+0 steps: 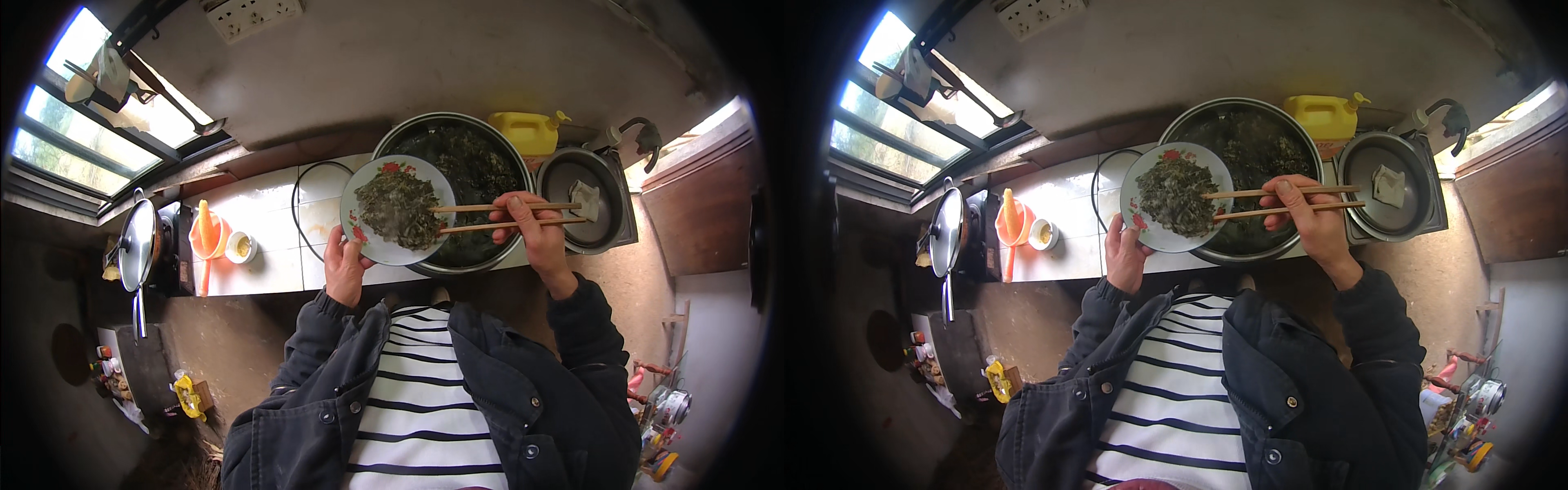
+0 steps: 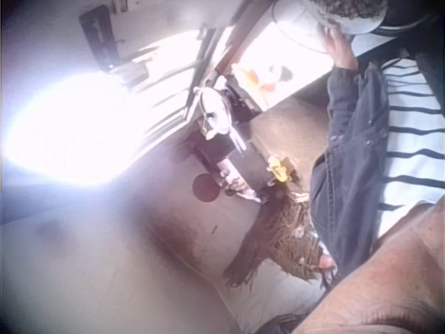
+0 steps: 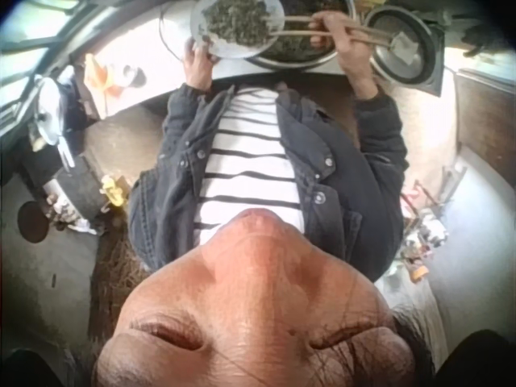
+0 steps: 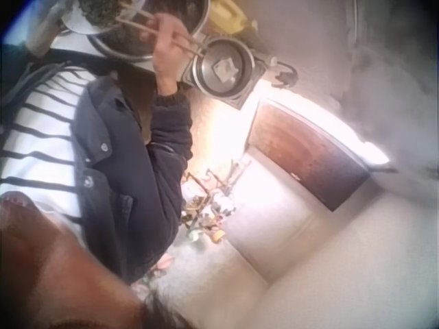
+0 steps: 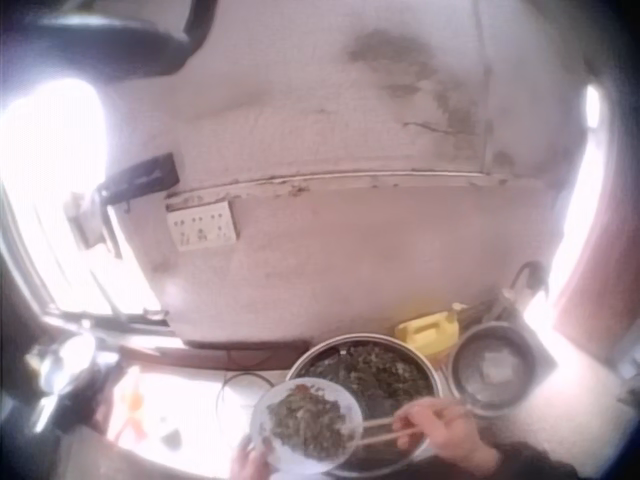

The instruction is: The person uses chopsticks to transfer cooked green vegetables from a large pot into a plate, then into a small bowl. The person places the plate on the counter and continues serving into the bowl.

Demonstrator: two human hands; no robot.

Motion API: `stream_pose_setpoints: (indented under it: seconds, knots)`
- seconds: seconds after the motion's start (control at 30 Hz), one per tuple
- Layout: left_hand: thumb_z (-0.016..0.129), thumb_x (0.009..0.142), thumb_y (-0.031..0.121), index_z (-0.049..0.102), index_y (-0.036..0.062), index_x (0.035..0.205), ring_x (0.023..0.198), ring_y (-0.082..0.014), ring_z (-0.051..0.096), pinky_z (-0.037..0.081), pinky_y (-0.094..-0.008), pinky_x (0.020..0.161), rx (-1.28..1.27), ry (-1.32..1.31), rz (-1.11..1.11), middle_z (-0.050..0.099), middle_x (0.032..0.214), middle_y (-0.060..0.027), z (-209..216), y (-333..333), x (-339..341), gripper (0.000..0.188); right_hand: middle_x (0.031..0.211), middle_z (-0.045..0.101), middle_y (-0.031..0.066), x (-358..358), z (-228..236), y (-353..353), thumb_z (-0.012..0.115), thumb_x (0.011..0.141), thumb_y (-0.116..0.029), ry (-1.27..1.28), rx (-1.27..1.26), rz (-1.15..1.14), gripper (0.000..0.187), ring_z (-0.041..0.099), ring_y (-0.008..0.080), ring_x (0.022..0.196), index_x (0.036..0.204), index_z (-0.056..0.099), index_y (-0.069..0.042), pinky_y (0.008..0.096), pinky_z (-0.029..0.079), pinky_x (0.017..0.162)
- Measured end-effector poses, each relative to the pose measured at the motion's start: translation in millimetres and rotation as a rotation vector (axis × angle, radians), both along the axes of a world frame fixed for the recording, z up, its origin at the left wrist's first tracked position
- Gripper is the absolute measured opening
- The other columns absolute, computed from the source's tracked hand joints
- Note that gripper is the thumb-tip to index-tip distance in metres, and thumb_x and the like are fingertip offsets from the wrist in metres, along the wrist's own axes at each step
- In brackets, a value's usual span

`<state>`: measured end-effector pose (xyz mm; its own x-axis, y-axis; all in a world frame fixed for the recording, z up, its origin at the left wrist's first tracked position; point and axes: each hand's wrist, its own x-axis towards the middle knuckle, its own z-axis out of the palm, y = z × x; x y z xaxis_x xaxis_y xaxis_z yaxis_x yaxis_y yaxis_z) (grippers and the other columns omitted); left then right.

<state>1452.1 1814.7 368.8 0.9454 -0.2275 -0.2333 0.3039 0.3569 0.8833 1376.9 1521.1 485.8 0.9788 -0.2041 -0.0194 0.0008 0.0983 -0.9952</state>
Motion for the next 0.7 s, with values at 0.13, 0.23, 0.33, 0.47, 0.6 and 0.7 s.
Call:
stream_pose_setpoints:
  seconds: [0.13,0.23,0.33,0.47,0.6,0.7]
  knots:
    - [0.047,0.096,0.012,0.047,0.0036,0.127,0.083,-0.0134,0.063,0.056,-0.0274,0.071,-0.010,0.034,-0.004,0.060,0.105,-0.0074,2,-5,-1,0.031,0.090,0.070,0.0107,1,-2,-3,0.056,0.102,-0.023,0.007,-0.062,0.046,0.028,0.066,0.0136,0.071,0.108,0.066,0.002,0.0239,0.056,0.063]
    - [0.047,0.097,0.011,0.047,0.0031,0.127,0.083,-0.0140,0.064,0.057,-0.0272,0.071,-0.012,0.033,-0.008,0.060,0.106,-0.0084,1,-10,-2,0.032,0.088,0.069,0.0107,2,-2,-1,0.057,0.101,-0.024,0.011,-0.107,0.062,0.028,0.065,0.0136,0.068,0.108,0.066,0.002,0.0242,0.055,0.062]
    - [0.047,0.097,0.011,0.046,0.0027,0.128,0.085,-0.0151,0.065,0.058,-0.0279,0.072,-0.024,0.030,-0.025,0.060,0.107,-0.0089,1,-19,-1,0.032,0.086,0.068,0.0082,8,2,-6,0.057,0.101,-0.022,0.029,-0.089,0.116,0.026,0.064,0.0119,0.069,0.108,0.067,0.001,0.0230,0.054,0.061]
    - [0.045,0.098,0.010,0.045,0.0022,0.128,0.089,-0.0185,0.066,0.059,-0.0313,0.076,-0.048,0.045,-0.040,0.059,0.109,-0.0095,2,-21,-2,0.031,0.081,0.066,0.0052,14,12,-10,0.058,0.100,-0.021,0.038,-0.095,0.177,0.024,0.061,0.0103,0.065,0.108,0.068,0.000,0.0218,0.051,0.058]
    - [0.045,0.099,0.010,0.045,0.0017,0.128,0.093,-0.0224,0.067,0.060,-0.0361,0.080,-0.102,0.088,-0.031,0.059,0.110,-0.0102,4,-28,-3,0.030,0.075,0.064,0.0046,15,33,-17,0.060,0.099,-0.019,0.000,-0.239,0.192,0.023,0.058,0.0097,0.061,0.107,0.069,0.001,0.0215,0.048,0.055]
    - [0.044,0.098,0.010,0.044,0.0015,0.127,0.093,-0.0237,0.067,0.060,-0.0381,0.081,-0.140,0.098,-0.030,0.059,0.112,-0.0107,5,-31,-2,0.030,0.072,0.063,0.0046,16,47,-23,0.060,0.098,-0.017,-0.056,-0.321,0.214,0.022,0.057,0.0096,0.059,0.104,0.070,0.002,0.0215,0.047,0.053]
